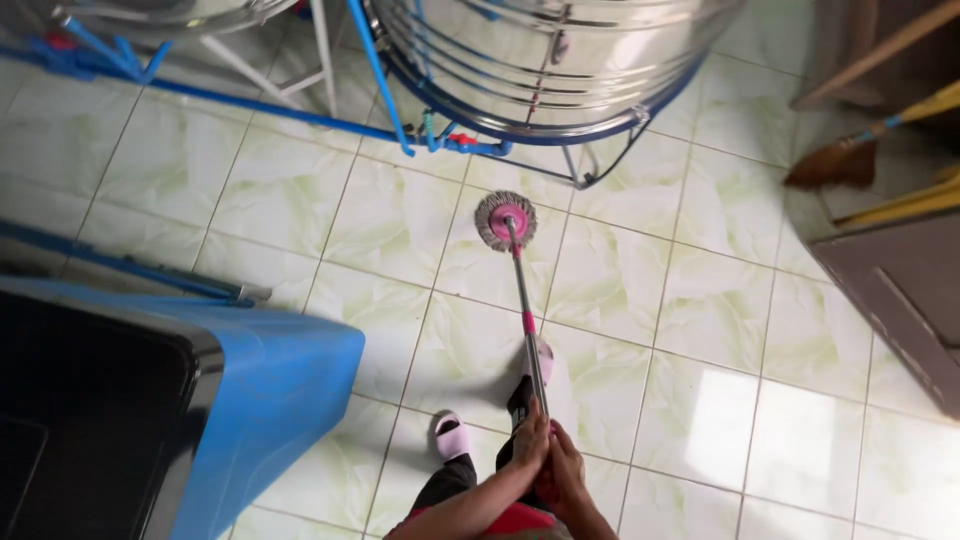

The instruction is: Mop the tiled floor in a water filtration or storage area.

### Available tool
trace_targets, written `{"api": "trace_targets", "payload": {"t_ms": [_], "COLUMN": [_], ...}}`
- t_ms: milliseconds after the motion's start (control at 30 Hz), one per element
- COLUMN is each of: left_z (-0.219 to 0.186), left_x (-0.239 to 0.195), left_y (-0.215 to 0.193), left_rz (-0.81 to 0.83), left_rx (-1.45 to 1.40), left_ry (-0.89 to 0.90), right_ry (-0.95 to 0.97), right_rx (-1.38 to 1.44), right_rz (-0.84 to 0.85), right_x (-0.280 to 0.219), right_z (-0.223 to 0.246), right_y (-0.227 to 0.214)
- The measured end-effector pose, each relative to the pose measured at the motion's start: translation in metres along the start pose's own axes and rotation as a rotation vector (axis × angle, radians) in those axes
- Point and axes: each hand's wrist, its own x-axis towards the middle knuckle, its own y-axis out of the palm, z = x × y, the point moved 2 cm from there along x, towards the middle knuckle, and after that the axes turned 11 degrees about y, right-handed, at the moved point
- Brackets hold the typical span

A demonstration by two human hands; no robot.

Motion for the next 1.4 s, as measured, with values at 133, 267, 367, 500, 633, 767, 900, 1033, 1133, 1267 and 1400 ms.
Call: {"api": "trace_targets", "payload": {"t_ms": [133,267,367,500,633,767,900,1033,1133,1267,1400], "left_z": [-0.029,0.036,0.003,-0.085,-0.071,0.011,0.034,0.026,0.016,0.027,-0.011], "left_x": [0.005,0.081,0.140,0.168,0.144,0.117,0.027,-0.041,-0.075,-0.051,0.000], "left_y": [-0.004,0.008,0.002,0.002,0.032,0.060,0.062,0.054,0.055,0.071,0.087], "left_rz": [0.189,0.036,0.071,0.142,0.158,0.181,0.267,0.386,0.415,0.408,0.395], "left_rx": [0.222,0.229,0.206,0.226,0.193,0.262,0.259,0.308,0.291,0.309,0.361], "left_ry": [-0.316,0.085,0.029,-0.114,-0.183,0.024,0.059,0.080,-0.030,0.011,-0.033], "right_ry": [0.067,-0.017,0.002,0.003,-0.076,-0.028,-0.056,-0.081,0.052,0.000,-0.061], "right_rx": [0.019,0.131,0.029,0.021,0.103,0.228,0.343,0.479,0.614,0.576,0.617], "right_rz": [-0.146,0.005,-0.040,-0.052,0.063,-0.040,-0.089,-0.083,-0.142,-0.113,-0.052], "right_x": [-0.002,0.023,0.025,0.040,0.040,-0.005,-0.034,-0.082,-0.135,-0.074,-0.040], "right_z": [0.002,0.041,0.098,0.148,0.137,0.090,0.019,-0.026,-0.019,-0.041,0.007], "right_y": [0.005,0.029,0.057,0.061,0.023,-0.004,-0.033,-0.038,-0.026,-0.066,-0.066]}}
